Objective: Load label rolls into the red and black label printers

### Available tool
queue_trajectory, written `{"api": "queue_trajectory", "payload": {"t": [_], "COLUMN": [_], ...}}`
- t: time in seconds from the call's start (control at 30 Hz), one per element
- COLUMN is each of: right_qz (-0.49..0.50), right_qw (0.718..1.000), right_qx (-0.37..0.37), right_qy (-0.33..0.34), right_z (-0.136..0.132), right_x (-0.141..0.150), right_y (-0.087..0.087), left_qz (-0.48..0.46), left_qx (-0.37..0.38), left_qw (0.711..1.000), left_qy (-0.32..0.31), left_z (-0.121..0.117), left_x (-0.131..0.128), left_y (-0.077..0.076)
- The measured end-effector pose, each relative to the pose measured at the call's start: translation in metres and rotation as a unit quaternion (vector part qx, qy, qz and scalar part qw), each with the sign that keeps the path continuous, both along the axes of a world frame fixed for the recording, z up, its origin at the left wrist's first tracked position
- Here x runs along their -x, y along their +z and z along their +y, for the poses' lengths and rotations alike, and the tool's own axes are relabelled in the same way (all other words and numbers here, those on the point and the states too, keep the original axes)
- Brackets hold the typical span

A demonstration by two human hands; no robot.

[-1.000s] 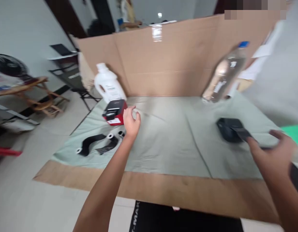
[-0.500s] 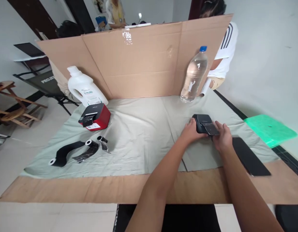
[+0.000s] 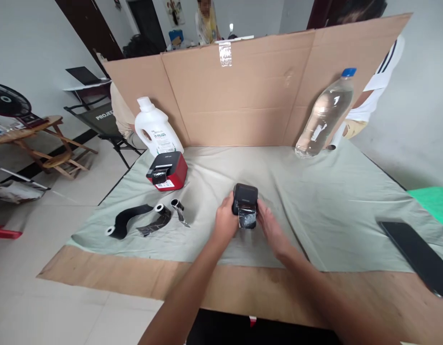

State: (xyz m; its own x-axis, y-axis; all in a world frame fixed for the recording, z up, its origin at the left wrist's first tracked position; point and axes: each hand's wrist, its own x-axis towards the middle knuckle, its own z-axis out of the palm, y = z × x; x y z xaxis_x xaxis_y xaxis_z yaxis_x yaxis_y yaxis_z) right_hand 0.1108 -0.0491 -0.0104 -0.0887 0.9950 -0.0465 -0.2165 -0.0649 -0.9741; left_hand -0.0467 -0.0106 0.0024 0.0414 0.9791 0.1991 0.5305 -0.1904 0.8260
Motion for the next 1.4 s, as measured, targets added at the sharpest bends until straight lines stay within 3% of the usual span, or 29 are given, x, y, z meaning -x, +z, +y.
{"api": "queue_trajectory", "payload": {"t": [0.1, 0.27, 0.5, 0.73, 0.9, 1.4], "right_qz": [-0.079, -0.181, -0.245, -0.231, -0.242, -0.308], "right_qw": [0.996, 0.979, 0.953, 0.958, 0.95, 0.932], "right_qx": [-0.029, -0.091, -0.175, -0.163, -0.184, -0.167], "right_qy": [-0.01, -0.019, -0.039, -0.051, -0.065, -0.095], "right_z": [-0.008, -0.005, -0.001, 0.005, 0.006, 0.01], "right_x": [0.002, -0.014, -0.023, -0.025, -0.023, -0.017], "right_y": [-0.011, -0.009, -0.02, -0.019, -0.021, -0.021], "left_qz": [-0.004, 0.005, 0.071, 0.138, 0.165, 0.109], "left_qx": [0.015, 0.043, 0.06, -0.003, -0.007, 0.025], "left_qw": [1.0, 0.999, 0.996, 0.99, 0.985, 0.991], "left_qy": [-0.02, 0.003, 0.013, 0.02, 0.059, 0.07], "left_z": [-0.003, -0.009, -0.018, -0.02, -0.019, -0.019], "left_x": [0.003, -0.012, -0.019, -0.018, -0.011, -0.004], "left_y": [-0.009, -0.018, -0.028, -0.024, -0.016, -0.005]}}
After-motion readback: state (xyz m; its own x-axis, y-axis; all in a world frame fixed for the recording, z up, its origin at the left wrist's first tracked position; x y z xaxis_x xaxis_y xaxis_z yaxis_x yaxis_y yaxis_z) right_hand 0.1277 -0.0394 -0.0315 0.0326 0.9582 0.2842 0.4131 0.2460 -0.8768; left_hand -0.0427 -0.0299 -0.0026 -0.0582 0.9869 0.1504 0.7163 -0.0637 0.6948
